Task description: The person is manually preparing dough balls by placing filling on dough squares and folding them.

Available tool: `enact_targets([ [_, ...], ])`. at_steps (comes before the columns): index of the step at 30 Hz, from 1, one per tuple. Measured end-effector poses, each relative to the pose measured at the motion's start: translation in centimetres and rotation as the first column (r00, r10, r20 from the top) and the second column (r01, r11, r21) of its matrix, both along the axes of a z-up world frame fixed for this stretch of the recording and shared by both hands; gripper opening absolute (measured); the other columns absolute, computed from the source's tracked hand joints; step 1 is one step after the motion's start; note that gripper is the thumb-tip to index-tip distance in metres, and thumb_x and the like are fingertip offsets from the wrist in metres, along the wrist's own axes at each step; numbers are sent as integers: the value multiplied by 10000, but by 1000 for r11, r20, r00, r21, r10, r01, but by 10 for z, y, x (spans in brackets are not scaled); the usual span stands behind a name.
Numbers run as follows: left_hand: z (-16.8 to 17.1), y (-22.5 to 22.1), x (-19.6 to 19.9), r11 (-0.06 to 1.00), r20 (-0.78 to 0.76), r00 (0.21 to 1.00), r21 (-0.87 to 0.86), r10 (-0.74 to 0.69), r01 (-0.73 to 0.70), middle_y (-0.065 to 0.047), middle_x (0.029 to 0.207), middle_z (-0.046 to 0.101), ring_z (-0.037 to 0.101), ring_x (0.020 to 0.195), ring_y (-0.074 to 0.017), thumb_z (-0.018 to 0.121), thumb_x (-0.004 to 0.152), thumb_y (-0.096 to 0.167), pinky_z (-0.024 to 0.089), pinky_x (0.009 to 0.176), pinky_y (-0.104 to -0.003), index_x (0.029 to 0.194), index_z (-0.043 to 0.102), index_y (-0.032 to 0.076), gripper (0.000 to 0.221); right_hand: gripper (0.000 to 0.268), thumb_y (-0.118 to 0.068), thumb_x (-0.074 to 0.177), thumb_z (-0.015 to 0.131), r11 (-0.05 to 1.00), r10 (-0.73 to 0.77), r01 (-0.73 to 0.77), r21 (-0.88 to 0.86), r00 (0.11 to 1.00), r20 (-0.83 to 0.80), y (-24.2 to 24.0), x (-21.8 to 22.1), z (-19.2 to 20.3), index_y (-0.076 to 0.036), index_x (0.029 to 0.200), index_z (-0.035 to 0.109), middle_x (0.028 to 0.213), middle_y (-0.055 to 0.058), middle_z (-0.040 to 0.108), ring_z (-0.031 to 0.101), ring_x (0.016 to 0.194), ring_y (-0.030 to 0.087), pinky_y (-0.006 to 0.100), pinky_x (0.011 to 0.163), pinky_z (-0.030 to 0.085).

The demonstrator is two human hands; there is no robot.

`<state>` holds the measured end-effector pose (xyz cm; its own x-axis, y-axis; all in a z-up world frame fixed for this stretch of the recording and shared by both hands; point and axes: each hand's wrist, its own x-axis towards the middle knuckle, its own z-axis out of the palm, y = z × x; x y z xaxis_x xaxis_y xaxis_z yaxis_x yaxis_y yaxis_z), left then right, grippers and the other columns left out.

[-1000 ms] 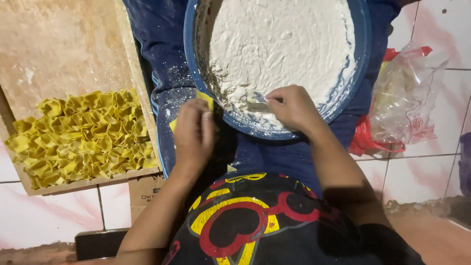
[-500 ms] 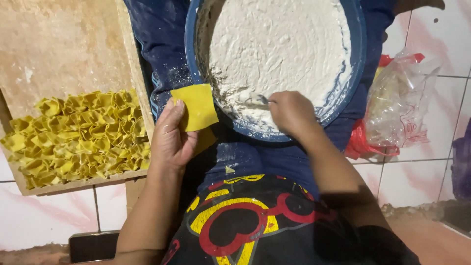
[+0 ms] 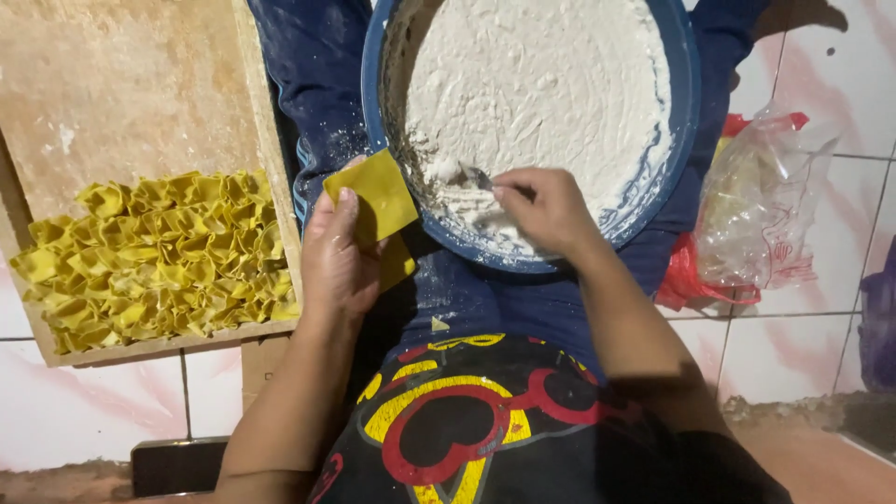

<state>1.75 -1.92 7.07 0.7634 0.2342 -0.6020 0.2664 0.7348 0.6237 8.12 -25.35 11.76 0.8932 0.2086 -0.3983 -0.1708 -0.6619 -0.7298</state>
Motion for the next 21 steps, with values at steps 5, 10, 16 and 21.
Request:
enact_targets([
  [5,-3,-26,6,973,9,1000,-229,11,-8,-173,1114,721,738,985,-300,541,1038,268,600,942,-516,1193,590,61,262,239,12,922,692,963,-20,-85,255,924,381,7,-28,-16,-50,1128,796,966,161,768,734,857,276,360,717,570],
  [10,-22,-28,9,895,-21,997,-440,70,-72,-283,1142,677,720,1014,-398,485,1055,219,591,948,-593,1233,548,-32,314,243,58,915,734,944,-83,-100,314,849,521,12,-36,-23,-51,1124,795,947,148,763,734,805,269,364,693,587],
  [16,-5,16,13,933,26,984,-321,178,-161,-184,1087,710,753,946,-320,575,1012,257,644,912,-512,1196,599,0,316,186,35,957,680,995,58,-91,38,850,524,-32,-22,-32,-24,1086,800,944,152,744,734,876,349,409,762,583],
  [21,-7,29,13,957,35,990,-265,135,-121,-203,1101,727,763,943,-313,575,1004,312,654,939,-492,1202,631,56,329,203,-130,975,610,730,348,-255,-634,937,23,-28,-6,-22,-96,1014,806,799,139,733,743,767,352,464,694,587],
])
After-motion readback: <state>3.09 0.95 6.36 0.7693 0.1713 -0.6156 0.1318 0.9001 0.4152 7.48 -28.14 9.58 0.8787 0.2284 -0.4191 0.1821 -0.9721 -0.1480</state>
